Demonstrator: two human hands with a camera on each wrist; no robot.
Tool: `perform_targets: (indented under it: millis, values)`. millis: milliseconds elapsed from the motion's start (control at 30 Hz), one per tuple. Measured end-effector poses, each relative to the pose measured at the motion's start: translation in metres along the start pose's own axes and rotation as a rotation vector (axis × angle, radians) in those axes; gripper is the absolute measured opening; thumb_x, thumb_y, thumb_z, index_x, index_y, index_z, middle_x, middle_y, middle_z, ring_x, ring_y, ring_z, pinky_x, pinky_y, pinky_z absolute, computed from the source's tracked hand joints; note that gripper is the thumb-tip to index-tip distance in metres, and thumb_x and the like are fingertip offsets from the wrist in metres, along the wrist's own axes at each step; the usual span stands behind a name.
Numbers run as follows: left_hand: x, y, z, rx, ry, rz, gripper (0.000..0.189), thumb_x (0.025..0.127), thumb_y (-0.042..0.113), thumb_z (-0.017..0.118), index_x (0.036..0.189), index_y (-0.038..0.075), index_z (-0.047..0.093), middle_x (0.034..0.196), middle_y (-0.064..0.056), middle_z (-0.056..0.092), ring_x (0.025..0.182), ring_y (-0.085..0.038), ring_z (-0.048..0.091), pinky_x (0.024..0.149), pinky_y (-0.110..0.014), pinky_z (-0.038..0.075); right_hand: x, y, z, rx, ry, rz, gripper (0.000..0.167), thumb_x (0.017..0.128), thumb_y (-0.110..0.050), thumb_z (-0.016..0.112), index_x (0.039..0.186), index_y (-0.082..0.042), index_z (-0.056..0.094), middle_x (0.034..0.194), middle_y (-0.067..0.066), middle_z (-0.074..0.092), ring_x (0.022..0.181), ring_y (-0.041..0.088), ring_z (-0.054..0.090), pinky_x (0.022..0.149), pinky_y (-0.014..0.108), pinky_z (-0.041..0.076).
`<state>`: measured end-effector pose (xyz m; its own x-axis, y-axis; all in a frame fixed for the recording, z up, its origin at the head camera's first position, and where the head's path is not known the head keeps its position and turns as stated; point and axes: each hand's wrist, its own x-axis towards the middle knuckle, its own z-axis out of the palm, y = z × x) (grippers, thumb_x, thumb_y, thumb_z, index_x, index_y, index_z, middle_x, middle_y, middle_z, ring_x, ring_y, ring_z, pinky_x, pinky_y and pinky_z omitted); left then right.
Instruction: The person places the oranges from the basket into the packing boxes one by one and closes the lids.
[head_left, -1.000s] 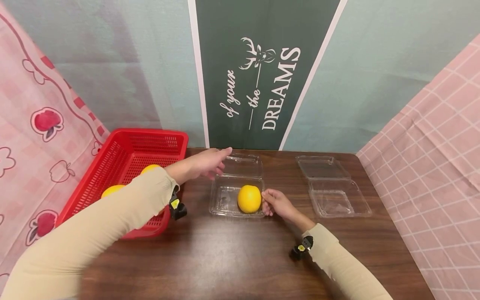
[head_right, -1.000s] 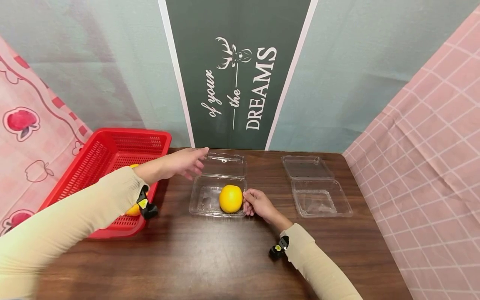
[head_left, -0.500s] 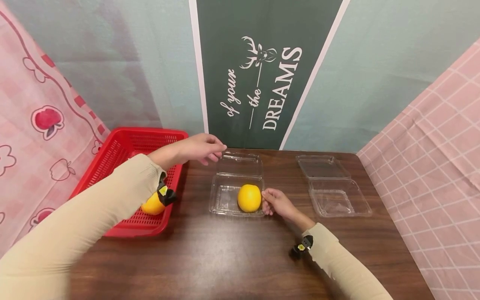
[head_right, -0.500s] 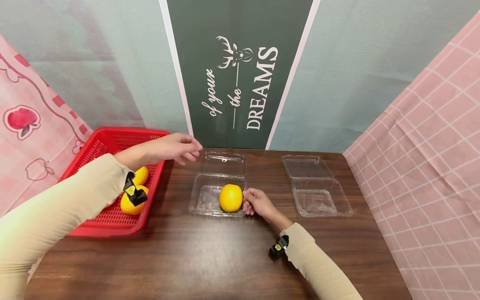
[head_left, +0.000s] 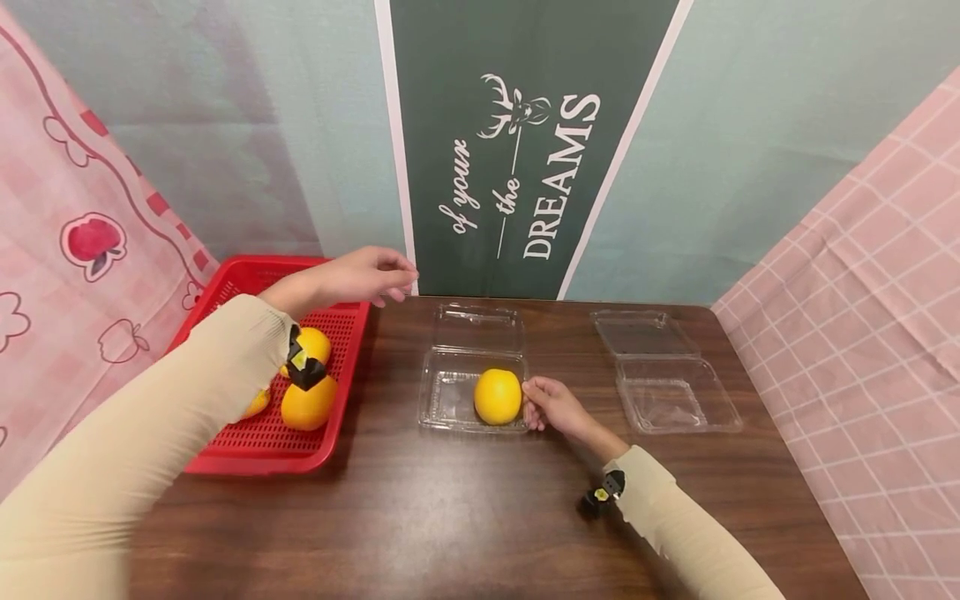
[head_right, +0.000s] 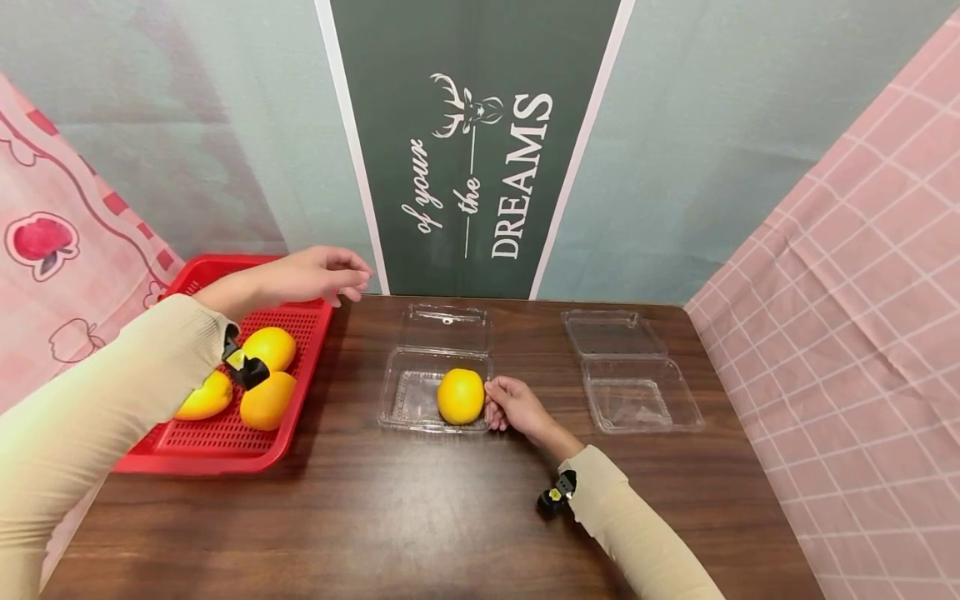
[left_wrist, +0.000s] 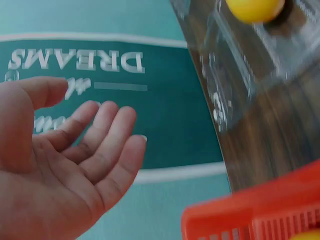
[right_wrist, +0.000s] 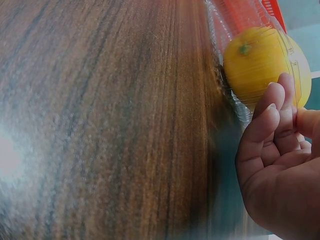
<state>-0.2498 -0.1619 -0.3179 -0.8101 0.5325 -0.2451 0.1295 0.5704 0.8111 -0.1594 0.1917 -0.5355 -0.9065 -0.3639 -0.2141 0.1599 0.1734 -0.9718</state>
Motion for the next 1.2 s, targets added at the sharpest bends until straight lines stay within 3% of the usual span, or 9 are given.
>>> perform_targets:
  millis: [200,533,667,800,1000,1200]
  values:
    - [-0.005,-0.016,-0.020,-0.001,0.076,-0.005,0.038,0.107,0.020,0.051,0.136,-0.005,0.053,0.125,-0.023,0.062,0.110,-0.032,0.063,0.089,-0.040,0.057,0.000,0.001,-0.001,0.001,-0.002,-0.002,0.032,0.111,-0.021,0.042,0.094,0.004,0.054,0.066,0.003,0.061,0.053,0.011,0.056,0.049,0.021,0.047]
    - [-0.012,-0.045,-0.043,-0.034,0.198,-0.002,0.040,0.108,0.025,0.051,0.140,0.002,0.054,0.135,-0.025,0.058,0.113,-0.033,0.060,0.083,-0.027,0.057,0.000,-0.001,-0.001,0.010,0.004,0.005,0.032,0.112,-0.019,0.040,0.094,0.004,0.053,0.065,0.002,0.061,0.052,0.010,0.056,0.048,0.020,0.046]
    - [-0.013,-0.056,-0.049,-0.045,0.256,-0.004,0.039,0.108,0.025,0.050,0.138,0.001,0.055,0.132,-0.023,0.060,0.106,-0.023,0.063,0.083,-0.024,0.057,0.000,-0.001,-0.002,0.013,0.002,0.003,0.032,0.111,-0.018,0.040,0.093,0.004,0.053,0.064,0.002,0.061,0.052,0.010,0.056,0.048,0.020,0.046]
    - [-0.015,-0.067,-0.055,-0.054,0.271,-0.013,0.039,0.108,0.026,0.050,0.137,0.001,0.054,0.127,-0.017,0.063,0.099,-0.011,0.063,0.086,-0.027,0.057,0.001,-0.001,-0.002,0.015,-0.001,0.008,0.031,0.112,-0.019,0.040,0.093,0.003,0.053,0.065,0.002,0.061,0.052,0.010,0.056,0.048,0.020,0.046]
    - [-0.020,-0.083,-0.064,-0.060,0.259,-0.021,0.042,0.108,0.029,0.049,0.140,0.002,0.051,0.126,-0.011,0.064,0.099,-0.007,0.063,0.087,-0.023,0.056,0.002,-0.001,-0.003,0.007,-0.006,0.003,0.032,0.111,-0.020,0.041,0.094,0.003,0.054,0.066,0.002,0.061,0.053,0.010,0.056,0.049,0.020,0.046]
    - [-0.026,-0.099,-0.073,-0.083,0.280,-0.026,0.045,0.108,0.029,0.050,0.141,-0.001,0.049,0.115,0.002,0.067,0.096,-0.002,0.065,0.087,-0.022,0.055,0.002,-0.002,-0.004,0.005,-0.007,0.010,0.031,0.111,-0.020,0.041,0.094,0.002,0.054,0.065,0.002,0.061,0.053,0.010,0.056,0.049,0.020,0.046]
